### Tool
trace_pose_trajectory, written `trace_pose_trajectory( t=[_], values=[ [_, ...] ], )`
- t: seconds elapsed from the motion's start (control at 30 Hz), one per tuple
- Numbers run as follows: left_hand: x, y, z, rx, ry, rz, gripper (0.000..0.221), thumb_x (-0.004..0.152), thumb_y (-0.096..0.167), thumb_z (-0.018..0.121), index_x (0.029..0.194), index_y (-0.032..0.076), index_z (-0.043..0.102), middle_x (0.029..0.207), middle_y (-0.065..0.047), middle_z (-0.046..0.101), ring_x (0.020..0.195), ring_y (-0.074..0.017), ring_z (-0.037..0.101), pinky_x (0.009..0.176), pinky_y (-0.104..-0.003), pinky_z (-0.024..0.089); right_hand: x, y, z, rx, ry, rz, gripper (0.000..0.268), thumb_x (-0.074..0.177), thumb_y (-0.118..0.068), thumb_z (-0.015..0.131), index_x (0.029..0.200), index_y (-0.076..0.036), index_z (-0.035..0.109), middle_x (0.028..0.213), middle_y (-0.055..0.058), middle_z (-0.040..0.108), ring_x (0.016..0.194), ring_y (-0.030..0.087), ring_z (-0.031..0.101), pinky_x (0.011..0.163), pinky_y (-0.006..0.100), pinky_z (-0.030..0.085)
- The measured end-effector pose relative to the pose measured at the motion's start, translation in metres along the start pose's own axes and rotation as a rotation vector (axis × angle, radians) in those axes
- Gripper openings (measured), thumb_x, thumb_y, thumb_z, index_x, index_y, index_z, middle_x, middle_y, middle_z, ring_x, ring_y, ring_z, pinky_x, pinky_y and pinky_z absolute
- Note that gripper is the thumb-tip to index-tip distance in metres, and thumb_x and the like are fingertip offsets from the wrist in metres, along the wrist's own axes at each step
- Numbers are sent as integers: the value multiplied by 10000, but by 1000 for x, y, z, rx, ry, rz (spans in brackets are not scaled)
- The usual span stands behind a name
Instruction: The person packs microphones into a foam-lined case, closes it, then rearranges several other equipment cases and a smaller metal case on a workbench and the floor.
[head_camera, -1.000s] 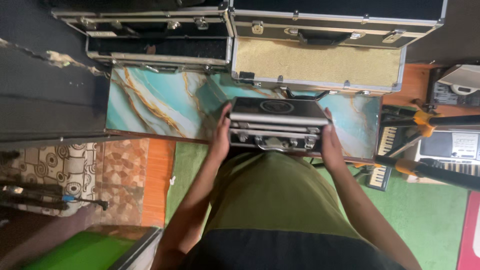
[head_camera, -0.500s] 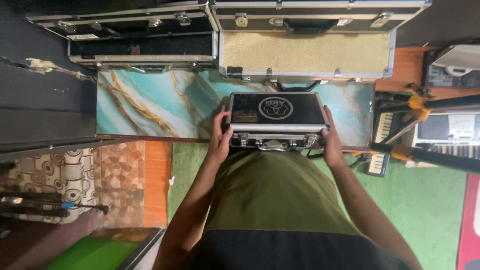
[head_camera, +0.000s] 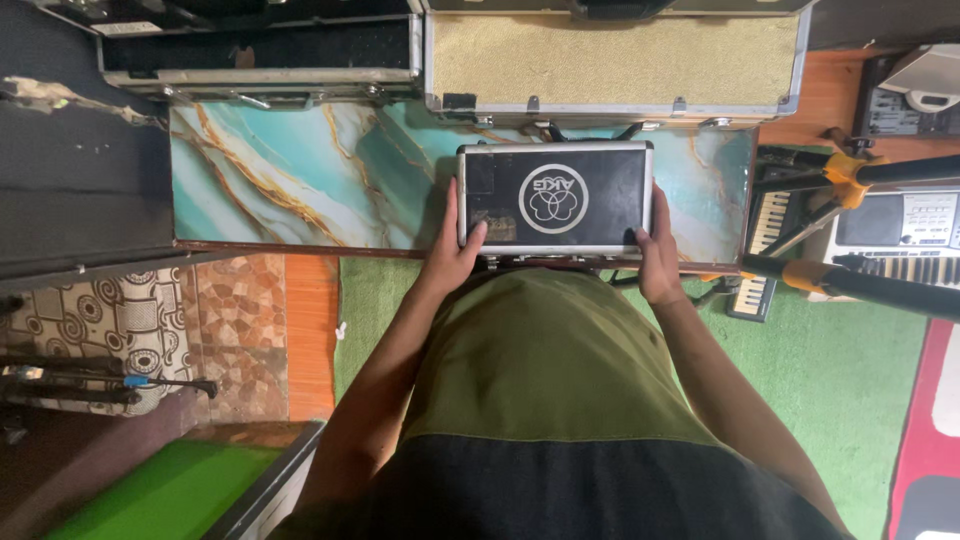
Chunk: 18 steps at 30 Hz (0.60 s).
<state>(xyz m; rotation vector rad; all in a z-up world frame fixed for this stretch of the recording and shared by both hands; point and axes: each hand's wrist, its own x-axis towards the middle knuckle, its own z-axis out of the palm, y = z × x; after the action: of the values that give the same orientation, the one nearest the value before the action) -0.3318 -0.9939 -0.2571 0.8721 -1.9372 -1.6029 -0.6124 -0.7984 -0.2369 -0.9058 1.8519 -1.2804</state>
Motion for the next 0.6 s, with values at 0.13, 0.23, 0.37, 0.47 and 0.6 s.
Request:
trace_pose_trajectory(
  t=[0.13, 0.23, 0.37, 0.47, 0.6],
  values=[
    [3, -8, 3, 56, 15, 33, 743, 1108, 186, 520, 1660, -2, 60, 1704, -260, 259, 1581, -318, 287, 1266, -381, 261, -2, 7, 2, -17, 15, 1, 761, 953, -167, 408, 1643, 15, 147, 1706, 238, 261, 1600, 343, 240, 1293, 389, 186],
    [6, -16, 1, 39, 1, -29, 728, 1110, 199, 493, 1656, -9, 59, 1702, -261, 264, 1581, -315, 291, 1259, -377, 264, -1, 12, 4, -50, 16, -16, 760, 954, -121, 425, 1638, 29, 128, 1710, 249, 220, 1604, 343, 187, 1290, 387, 147],
    [9, -18, -1, 109, 29, 32, 784, 1109, 188, 524, 1651, -1, -10, 1709, -273, 219, 1594, -328, 243, 1278, -390, 223, -2, 14, 6, 6, 13, -63, 732, 985, -92, 407, 1632, 58, 100, 1726, 249, 177, 1613, 340, 142, 1294, 384, 114],
    [8, -15, 0, 15, 26, 5, 840, 1106, 177, 525, 1641, 6, -99, 1713, -267, 193, 1588, -328, 243, 1277, -395, 208, -4, 10, 6, 10, 32, -99, 638, 1070, -153, 343, 1635, 67, 148, 1728, 243, 206, 1625, 329, 160, 1304, 381, 121],
    [17, -5, -2, -95, 36, 18, 846, 1103, 270, 492, 1644, 25, -110, 1699, -259, 246, 1552, -335, 303, 1263, -392, 235, 3, -4, 0, 85, 45, 18, 681, 1087, -358, 300, 1616, 58, 200, 1688, 240, 273, 1587, 322, 216, 1278, 378, 149]
  ],
)
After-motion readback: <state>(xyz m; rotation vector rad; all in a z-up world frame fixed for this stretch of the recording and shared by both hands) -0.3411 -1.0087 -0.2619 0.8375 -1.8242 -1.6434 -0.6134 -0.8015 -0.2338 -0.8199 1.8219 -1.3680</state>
